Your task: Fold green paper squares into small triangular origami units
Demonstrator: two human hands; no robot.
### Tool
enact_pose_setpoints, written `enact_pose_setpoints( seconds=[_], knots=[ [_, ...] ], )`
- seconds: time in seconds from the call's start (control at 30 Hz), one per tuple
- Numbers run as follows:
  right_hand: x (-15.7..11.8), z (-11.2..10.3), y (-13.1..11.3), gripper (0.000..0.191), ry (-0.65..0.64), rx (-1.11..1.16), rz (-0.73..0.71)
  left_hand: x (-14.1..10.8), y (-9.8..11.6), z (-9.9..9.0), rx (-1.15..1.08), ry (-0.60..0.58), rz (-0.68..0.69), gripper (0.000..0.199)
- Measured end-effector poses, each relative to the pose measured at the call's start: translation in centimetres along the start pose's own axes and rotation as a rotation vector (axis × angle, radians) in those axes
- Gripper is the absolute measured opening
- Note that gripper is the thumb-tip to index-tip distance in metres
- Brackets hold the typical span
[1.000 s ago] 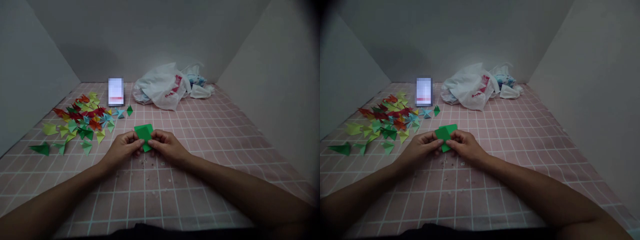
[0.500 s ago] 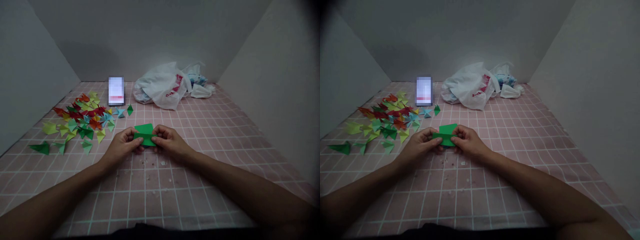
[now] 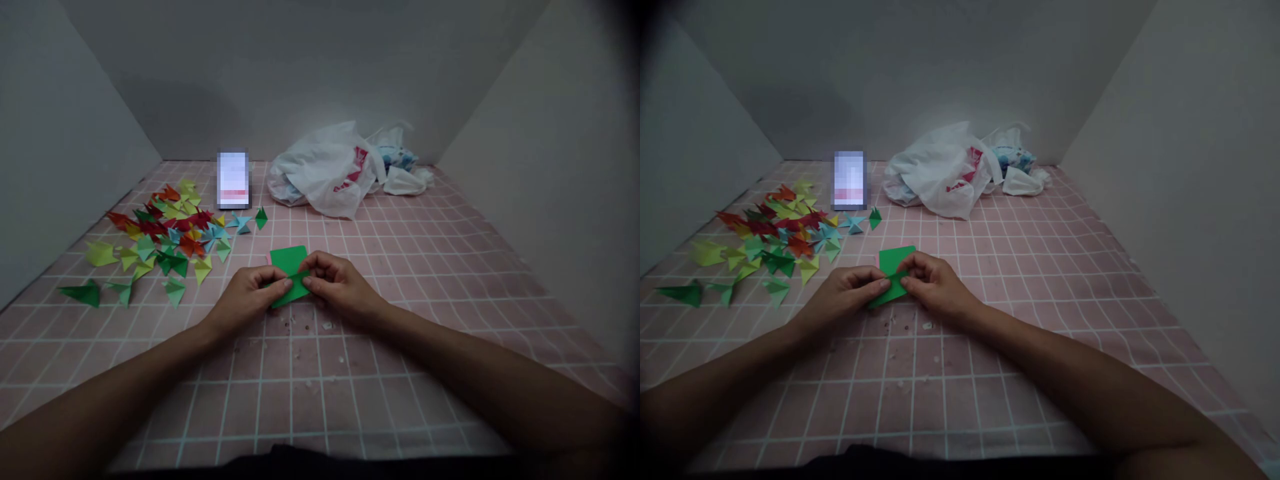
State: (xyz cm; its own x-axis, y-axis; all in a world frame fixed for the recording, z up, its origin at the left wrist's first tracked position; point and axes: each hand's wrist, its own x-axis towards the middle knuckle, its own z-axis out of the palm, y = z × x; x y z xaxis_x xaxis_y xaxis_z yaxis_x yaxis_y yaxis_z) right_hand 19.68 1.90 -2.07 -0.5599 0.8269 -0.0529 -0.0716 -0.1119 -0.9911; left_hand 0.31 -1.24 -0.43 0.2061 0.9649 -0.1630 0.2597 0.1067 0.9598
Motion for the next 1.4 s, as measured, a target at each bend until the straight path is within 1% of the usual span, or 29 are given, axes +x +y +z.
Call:
enact_pose_setpoints(
  seconds=[0.1, 0.23, 0.37, 0.57, 0.7, 0.77, 0.9, 1.07, 1.2, 1.4],
  knots=[
    [-0.1, 0.2, 0.0, 0.019, -0.004, 0.045, 0.004, -0.1, 0.2, 0.1, -0.073, 0.027, -0.023, 0.026],
    [-0.1, 0.4, 0.1, 0.017, 0.051, 0.075, -0.034, -0.1, 0.2, 0.2, -0.171, -0.015, -0.077, 0.028],
    [-0.2, 0.3, 0.1, 0.013, 0.099, 0.086, -0.062, -0.1, 0.1, 0.3, -0.216, -0.047, -0.126, 0.028],
    [-0.1, 0.2, 0.1, 0.005, 0.082, 0.151, -0.055, 0.0, -0.3, 0.3, -0.333, -0.037, -0.138, 0.023],
    [-0.3, 0.1, -0.2, 0.004, 0.065, 0.076, -0.087, 0.3, -0.6, 0.3, -0.397, -0.034, -0.174, 0.024],
    [-0.4, 0.0, -0.3, 0.005, 0.066, 0.051, -0.094, 0.3, -0.7, 0.3, -0.374, -0.033, -0.162, 0.022],
    [-0.4, 0.0, -0.3, 0.003, 0.054, 0.052, -0.084, 0.2, -0.8, 0.2, -0.3, -0.002, -0.094, 0.023],
    [-0.2, 0.1, -0.1, 0.019, 0.043, 0.12, -0.058, 0.2, -0.7, 0.2, -0.32, 0.047, -0.075, 0.021],
    [-0.1, 0.1, 0.0, 0.015, 0.029, 0.134, -0.036, 0.4, -0.9, 0.3, -0.355, 0.066, -0.036, 0.024],
    [0.0, 0.1, 0.3, 0.011, 0.034, 0.172, -0.088, 0.4, -0.5, 0.5, -0.398, 0.118, -0.004, 0.02]
  ],
)
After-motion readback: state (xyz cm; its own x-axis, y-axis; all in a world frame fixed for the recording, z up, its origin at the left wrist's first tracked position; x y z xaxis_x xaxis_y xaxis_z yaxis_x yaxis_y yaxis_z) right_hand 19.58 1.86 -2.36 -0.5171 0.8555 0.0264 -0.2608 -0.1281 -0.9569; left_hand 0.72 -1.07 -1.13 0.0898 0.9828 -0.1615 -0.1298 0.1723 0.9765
